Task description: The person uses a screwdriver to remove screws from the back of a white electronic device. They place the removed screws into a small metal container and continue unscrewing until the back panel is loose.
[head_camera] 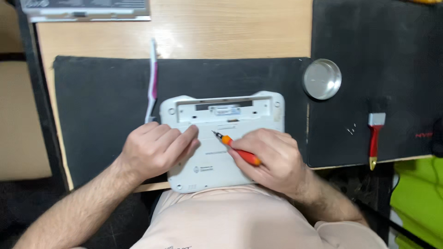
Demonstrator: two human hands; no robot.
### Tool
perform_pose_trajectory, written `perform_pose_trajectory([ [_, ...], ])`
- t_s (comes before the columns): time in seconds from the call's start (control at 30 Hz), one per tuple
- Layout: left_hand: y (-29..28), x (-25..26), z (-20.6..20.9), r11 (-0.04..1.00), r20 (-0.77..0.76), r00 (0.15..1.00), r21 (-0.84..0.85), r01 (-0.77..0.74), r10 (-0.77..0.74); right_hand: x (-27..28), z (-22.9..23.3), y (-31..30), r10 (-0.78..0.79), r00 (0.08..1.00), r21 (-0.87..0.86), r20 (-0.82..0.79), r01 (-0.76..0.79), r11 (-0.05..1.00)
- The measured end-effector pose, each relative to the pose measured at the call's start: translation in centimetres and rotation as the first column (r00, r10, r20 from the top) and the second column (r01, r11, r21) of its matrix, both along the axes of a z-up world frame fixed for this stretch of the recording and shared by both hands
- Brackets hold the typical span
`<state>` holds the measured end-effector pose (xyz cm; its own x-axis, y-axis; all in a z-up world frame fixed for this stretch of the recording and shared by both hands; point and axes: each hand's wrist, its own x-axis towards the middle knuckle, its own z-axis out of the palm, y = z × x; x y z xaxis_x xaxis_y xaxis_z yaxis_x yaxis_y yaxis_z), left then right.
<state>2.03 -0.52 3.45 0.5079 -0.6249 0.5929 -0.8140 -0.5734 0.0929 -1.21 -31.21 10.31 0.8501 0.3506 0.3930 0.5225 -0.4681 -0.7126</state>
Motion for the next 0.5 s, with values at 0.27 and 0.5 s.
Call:
perform_pose_trajectory([
  [0.27,-5.1,-2.1,1.2,0.996,-0.280,0.956,0.019,-0.089,0.091,-7.7,-10.1,-7.4,-0.116,0.979,0.529,-0.168,0.189,0.827],
  [0.5,-7.3,-2.5,2.7,0.991,-0.436,0.893,0.116,-0.065,0.110,-8.0,-9.7,-9.9,-0.037,0.964,0.550,-0.264,0.181,0.816],
])
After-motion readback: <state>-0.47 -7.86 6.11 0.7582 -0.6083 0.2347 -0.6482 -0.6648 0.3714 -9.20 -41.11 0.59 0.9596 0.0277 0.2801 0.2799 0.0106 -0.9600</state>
